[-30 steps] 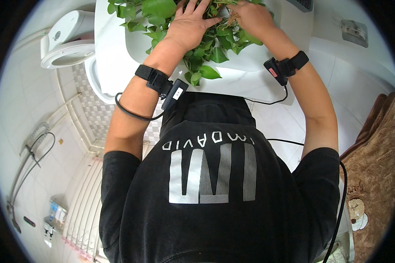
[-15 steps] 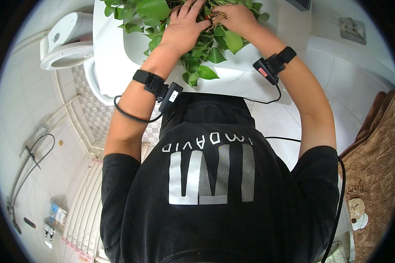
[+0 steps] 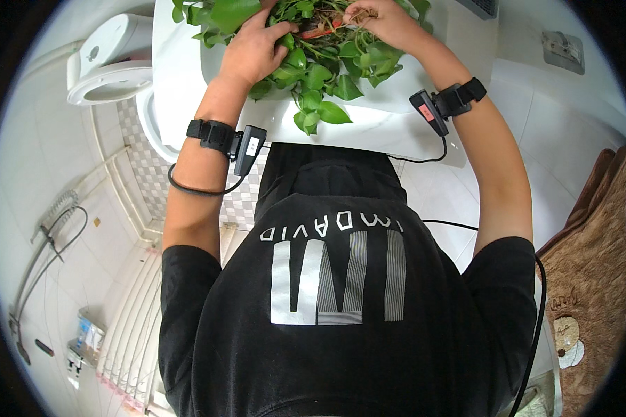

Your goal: The person wipes the top of a refrigerator with a cloth, then sweeps debris from the floor into a dustpan with a broom, and finally prunes yellowed leaves from a potted plant in a sink by hand.

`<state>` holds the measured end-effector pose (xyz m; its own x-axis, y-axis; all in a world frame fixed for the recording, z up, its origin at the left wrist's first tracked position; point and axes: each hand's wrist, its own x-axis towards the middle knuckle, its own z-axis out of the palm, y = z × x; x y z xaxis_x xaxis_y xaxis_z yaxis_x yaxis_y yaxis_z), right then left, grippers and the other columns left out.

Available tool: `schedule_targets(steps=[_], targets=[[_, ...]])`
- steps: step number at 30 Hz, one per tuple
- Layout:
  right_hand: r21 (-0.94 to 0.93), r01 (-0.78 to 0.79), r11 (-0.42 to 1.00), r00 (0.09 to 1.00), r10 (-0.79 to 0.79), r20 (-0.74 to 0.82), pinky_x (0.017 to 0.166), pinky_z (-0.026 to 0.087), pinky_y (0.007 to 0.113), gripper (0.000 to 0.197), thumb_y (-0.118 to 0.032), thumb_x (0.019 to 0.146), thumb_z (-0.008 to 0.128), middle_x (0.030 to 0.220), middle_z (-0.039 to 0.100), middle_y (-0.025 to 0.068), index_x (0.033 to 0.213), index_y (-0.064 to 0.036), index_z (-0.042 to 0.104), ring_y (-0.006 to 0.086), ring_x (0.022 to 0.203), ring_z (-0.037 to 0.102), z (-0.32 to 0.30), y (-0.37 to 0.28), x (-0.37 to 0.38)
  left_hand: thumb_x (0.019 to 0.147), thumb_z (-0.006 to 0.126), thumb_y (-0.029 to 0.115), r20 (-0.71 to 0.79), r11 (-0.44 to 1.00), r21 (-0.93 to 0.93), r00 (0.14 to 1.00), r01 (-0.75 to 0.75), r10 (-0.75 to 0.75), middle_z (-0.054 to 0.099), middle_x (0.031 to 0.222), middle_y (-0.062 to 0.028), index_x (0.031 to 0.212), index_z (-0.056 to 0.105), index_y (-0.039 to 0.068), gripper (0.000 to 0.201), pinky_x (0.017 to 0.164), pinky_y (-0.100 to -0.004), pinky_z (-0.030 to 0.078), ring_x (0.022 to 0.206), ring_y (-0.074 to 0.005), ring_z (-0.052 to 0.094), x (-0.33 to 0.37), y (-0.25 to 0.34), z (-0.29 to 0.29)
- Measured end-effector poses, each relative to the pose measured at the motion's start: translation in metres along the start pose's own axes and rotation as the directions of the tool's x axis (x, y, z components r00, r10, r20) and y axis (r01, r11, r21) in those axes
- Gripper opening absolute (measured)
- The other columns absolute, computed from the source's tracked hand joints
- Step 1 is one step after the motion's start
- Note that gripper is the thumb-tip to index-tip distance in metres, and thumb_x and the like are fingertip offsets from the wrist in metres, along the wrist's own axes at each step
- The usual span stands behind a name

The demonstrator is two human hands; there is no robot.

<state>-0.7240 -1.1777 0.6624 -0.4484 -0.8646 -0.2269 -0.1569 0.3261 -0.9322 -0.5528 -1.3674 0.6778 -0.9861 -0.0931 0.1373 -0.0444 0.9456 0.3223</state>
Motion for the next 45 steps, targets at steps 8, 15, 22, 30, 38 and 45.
schedule_targets(steps=[8,15,22,30,38,45], targets=[[-0.511,-0.039,0.859,0.951,-0.124,-0.282,0.069,0.051,0.035,0.022,-0.015,0.078,0.062,0.086,0.066,0.0114,0.099,-0.0091,0.062,0.0290,0.076,0.063,0.052,-0.007,0.008,0.072,0.064,0.011,0.029,0.999,-0.042,0.999,0.021,-0.020,0.044,0.133,-0.0105,0.105,0.062,0.023,0.036,0.088,-0.0389,0.048,0.111,-0.0326,0.050,0.001,0.002,0.000],[-0.693,-0.094,0.715,0.976,-0.071,-0.205,0.064,0.046,0.045,0.005,0.001,0.081,0.051,0.080,0.057,0.0188,0.083,0.0015,0.055,0.0349,0.073,0.056,0.047,-0.026,0.014,0.071,0.064,0.011,-0.008,0.997,-0.074,1.000,0.002,-0.003,0.043,0.134,-0.0098,0.104,0.063,0.023,0.035,0.090,-0.0379,0.047,0.114,-0.0324,0.048,0.000,0.007,-0.005],[-0.677,-0.012,0.736,0.961,-0.178,-0.210,0.071,0.046,0.047,0.012,0.001,0.082,0.046,0.090,0.055,0.0213,0.092,0.0026,0.053,0.0390,0.082,0.054,0.016,-0.013,0.020,0.072,0.064,0.010,0.027,0.992,-0.119,0.999,0.028,-0.025,0.043,0.134,-0.0082,0.104,0.064,0.022,0.034,0.090,-0.0377,0.047,0.114,-0.0316,0.048,0.002,0.009,-0.013],[-0.684,-0.116,0.720,0.983,-0.017,-0.184,0.074,0.043,0.049,0.018,0.001,0.083,0.044,0.095,0.055,0.0216,0.100,0.0021,0.050,0.0414,0.088,0.053,0.010,-0.021,0.022,0.072,0.065,0.010,0.040,0.998,-0.065,0.999,0.012,-0.010,0.044,0.133,-0.0062,0.108,0.061,0.021,0.039,0.089,-0.0366,0.047,0.112,-0.0298,0.050,-0.001,0.005,-0.003],[-0.763,0.103,0.638,0.945,-0.303,-0.126,0.075,0.048,0.042,0.030,0.000,0.074,0.051,0.099,0.062,0.0158,0.104,-0.0047,0.055,0.0352,0.092,0.059,-0.012,0.017,0.011,0.068,0.067,0.007,0.005,0.997,-0.069,0.999,0.043,-0.042,0.041,0.135,-0.0072,0.106,0.063,0.019,0.040,0.091,-0.0354,0.046,0.114,-0.0295,0.049,-0.005,0.008,-0.001],[0.262,-0.210,0.942,0.954,0.256,-0.154,0.070,0.047,0.024,0.020,-0.018,0.085,0.063,0.085,0.065,0.0045,0.097,-0.0026,0.059,0.0105,0.076,0.059,-0.050,0.006,-0.013,0.063,0.068,0.003,0.034,0.994,-0.105,0.999,0.022,-0.018,0.042,0.133,-0.0106,0.106,0.063,0.017,0.046,0.098,-0.0387,0.041,0.121,-0.0337,0.040,-0.007,0.014,-0.003]])
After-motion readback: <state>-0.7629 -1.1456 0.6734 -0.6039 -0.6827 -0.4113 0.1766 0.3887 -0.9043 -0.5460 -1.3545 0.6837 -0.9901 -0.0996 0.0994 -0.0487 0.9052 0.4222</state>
